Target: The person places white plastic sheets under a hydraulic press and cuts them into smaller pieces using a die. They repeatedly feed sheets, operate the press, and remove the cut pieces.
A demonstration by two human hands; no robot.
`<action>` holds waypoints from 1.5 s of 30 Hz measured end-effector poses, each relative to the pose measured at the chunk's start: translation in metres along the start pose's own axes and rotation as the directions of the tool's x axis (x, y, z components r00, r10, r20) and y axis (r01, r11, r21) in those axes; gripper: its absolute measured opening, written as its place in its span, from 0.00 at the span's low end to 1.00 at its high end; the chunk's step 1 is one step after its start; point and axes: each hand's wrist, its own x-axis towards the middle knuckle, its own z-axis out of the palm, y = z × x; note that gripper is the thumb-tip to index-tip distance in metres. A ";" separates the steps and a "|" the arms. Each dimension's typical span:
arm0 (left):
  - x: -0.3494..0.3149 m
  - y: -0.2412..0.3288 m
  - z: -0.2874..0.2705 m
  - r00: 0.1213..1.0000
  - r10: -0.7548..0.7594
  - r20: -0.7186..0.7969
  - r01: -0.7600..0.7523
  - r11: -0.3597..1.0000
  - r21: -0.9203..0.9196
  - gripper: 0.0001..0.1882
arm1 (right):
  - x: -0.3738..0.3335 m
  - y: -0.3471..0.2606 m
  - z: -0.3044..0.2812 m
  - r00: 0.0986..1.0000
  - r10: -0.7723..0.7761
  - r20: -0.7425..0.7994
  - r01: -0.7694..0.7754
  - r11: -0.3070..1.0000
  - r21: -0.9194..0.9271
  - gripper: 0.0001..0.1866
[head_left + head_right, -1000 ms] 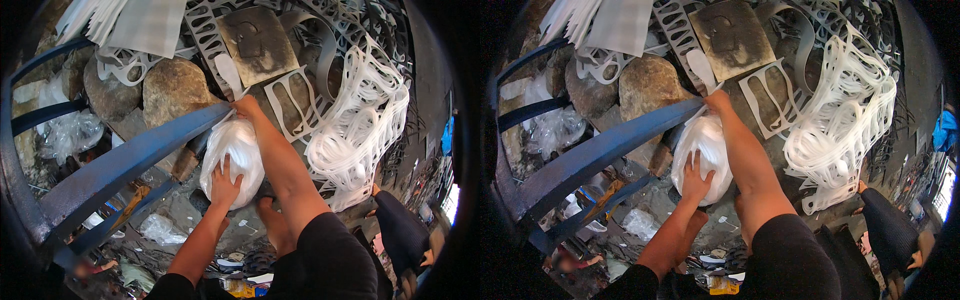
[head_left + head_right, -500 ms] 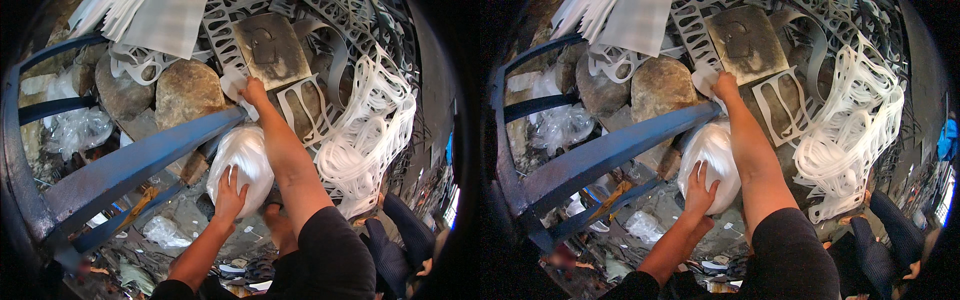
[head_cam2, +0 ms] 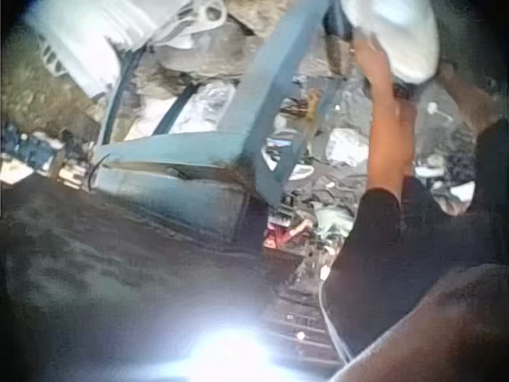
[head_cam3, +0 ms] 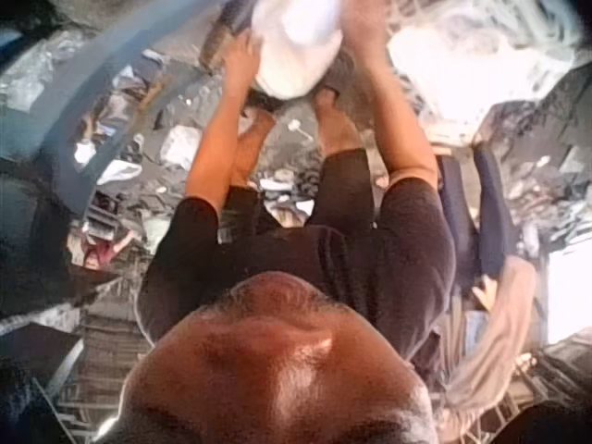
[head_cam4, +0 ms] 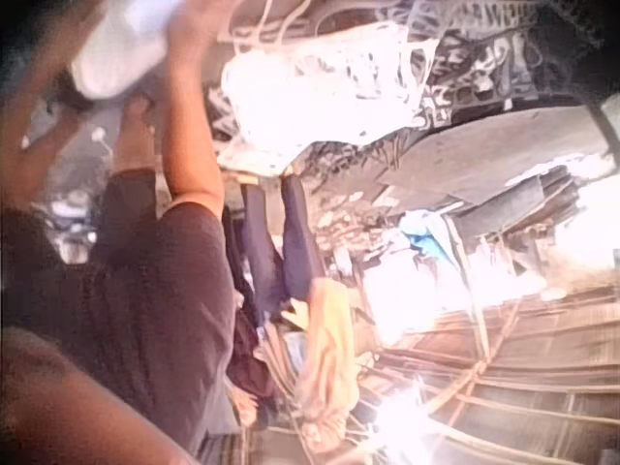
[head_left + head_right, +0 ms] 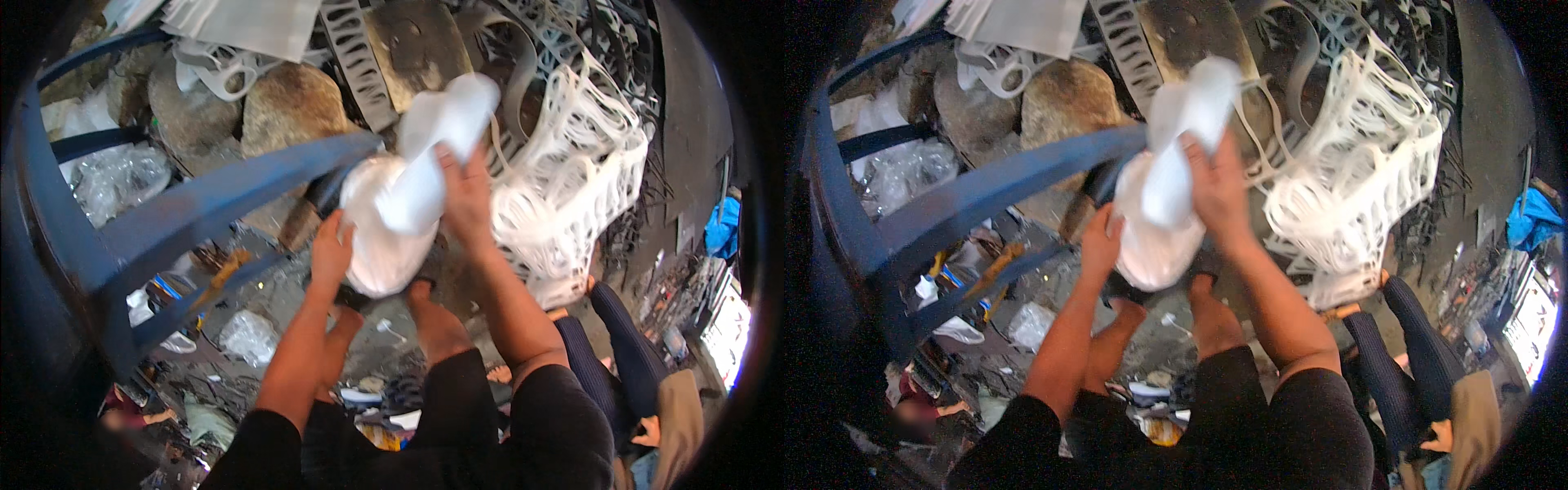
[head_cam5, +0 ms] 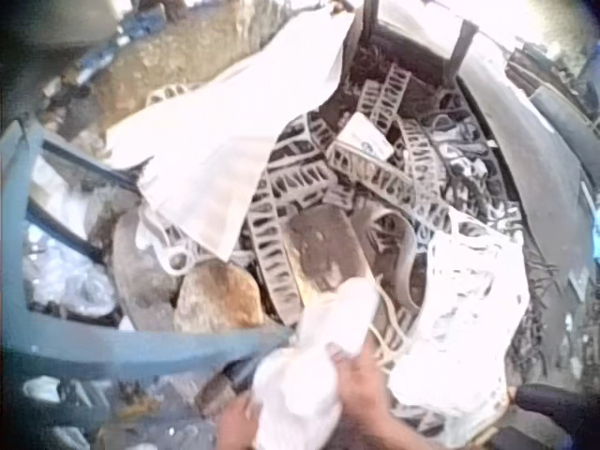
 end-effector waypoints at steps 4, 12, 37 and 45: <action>0.015 -0.013 0.004 0.968 -0.221 -0.119 0.200 0.966 -0.164 0.17 | -0.078 0.091 0.020 0.827 0.534 0.175 -0.332 0.715 -0.615 0.19; 0.000 0.030 0.004 0.994 -0.023 -0.111 0.020 1.000 -0.024 0.23 | -0.060 0.192 0.083 1.000 -0.026 -0.016 0.007 0.698 -0.716 0.21; -0.003 0.080 0.070 0.880 0.126 0.458 -0.279 0.918 0.284 0.34 | -0.049 0.095 -0.028 0.981 0.176 0.082 -0.117 0.870 -0.479 0.18; 0.037 0.067 0.107 0.754 -0.160 0.637 -0.211 0.860 0.465 0.36 | -0.058 0.055 -0.045 1.000 0.023 0.006 -0.017 0.888 -0.459 0.14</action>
